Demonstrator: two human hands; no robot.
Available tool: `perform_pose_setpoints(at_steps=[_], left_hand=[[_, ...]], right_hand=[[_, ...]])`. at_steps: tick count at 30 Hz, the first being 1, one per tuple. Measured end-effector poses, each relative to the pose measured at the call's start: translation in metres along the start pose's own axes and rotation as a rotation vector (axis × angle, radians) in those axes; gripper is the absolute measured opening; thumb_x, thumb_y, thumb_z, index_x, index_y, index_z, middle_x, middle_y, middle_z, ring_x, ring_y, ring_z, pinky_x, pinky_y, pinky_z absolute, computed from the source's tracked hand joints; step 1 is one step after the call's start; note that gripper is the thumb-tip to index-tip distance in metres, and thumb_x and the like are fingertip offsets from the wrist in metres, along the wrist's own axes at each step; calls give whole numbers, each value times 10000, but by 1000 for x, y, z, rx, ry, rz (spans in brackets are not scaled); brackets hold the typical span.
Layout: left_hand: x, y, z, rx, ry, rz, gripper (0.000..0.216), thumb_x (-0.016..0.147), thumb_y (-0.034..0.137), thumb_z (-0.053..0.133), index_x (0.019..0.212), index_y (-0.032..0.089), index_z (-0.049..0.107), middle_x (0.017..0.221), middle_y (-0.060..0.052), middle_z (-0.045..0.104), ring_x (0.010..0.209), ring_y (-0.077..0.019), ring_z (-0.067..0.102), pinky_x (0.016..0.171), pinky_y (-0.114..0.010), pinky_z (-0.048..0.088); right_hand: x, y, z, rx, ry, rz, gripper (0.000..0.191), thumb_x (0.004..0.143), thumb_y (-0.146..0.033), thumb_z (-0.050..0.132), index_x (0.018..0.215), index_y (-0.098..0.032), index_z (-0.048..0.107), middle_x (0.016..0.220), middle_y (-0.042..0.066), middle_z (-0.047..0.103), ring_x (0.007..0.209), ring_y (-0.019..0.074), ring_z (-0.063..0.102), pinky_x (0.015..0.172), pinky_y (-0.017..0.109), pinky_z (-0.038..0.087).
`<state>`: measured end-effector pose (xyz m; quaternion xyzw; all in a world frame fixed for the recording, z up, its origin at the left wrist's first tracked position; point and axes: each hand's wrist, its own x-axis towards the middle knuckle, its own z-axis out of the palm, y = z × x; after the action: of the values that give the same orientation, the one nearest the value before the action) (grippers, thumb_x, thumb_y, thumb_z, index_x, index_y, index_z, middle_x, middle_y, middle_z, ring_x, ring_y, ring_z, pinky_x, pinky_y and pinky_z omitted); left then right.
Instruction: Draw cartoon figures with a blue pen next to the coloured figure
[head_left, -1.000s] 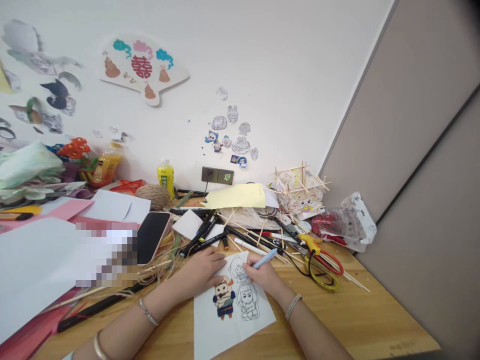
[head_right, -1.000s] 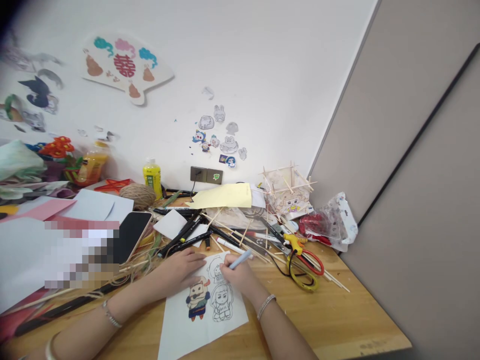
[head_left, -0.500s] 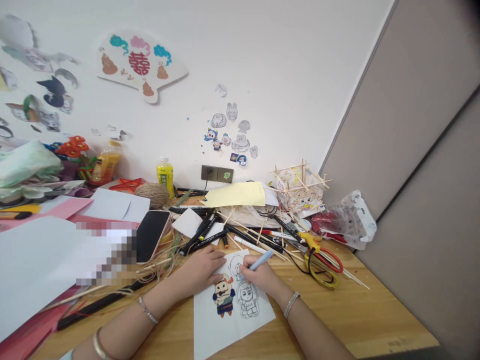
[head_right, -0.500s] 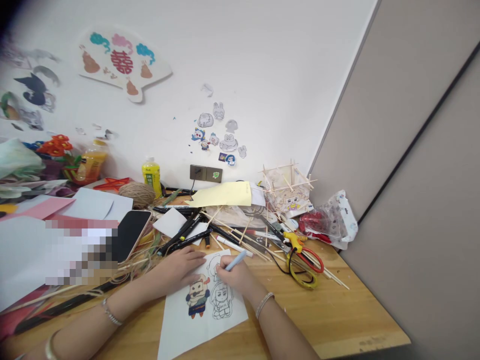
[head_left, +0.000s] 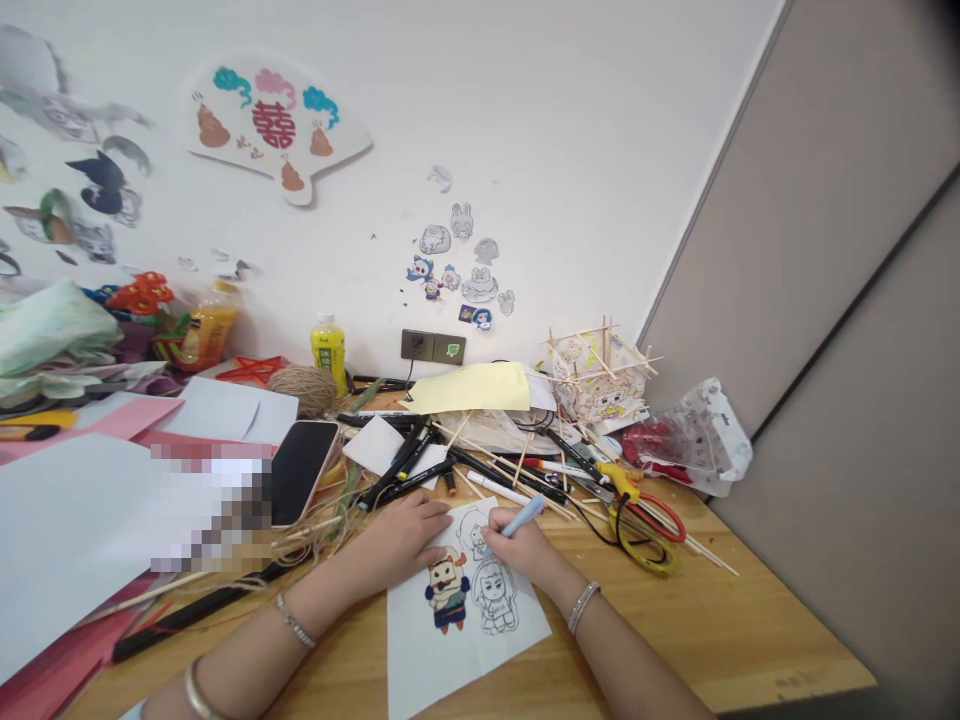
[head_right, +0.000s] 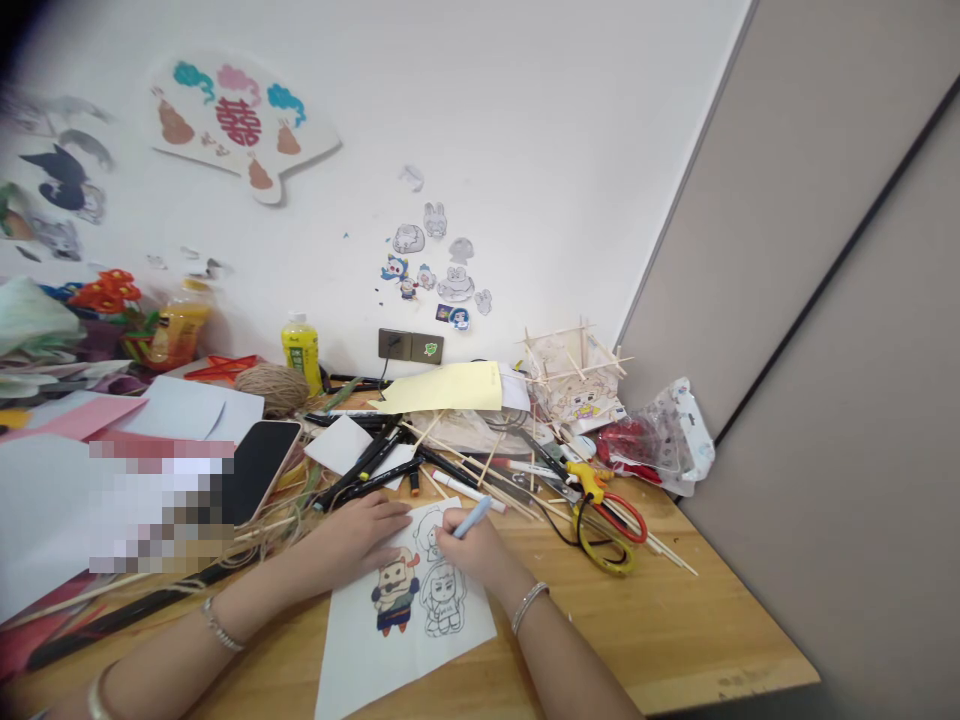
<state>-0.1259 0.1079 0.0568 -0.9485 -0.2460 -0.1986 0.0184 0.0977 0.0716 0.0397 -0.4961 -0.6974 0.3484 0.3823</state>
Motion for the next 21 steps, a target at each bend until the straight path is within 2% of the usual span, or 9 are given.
perform_pose_setpoints(at_steps=[21], left_hand=[[2, 4, -5, -3, -41, -8, 265, 880, 387, 509, 1038, 198, 608, 1047, -83, 634, 968, -233, 520, 858, -346, 401]], right_hand=[[4, 6, -6, -50, 58, -32, 229, 692, -161, 454, 528, -208, 300, 516, -66, 316, 520, 97, 343, 494, 219, 266]])
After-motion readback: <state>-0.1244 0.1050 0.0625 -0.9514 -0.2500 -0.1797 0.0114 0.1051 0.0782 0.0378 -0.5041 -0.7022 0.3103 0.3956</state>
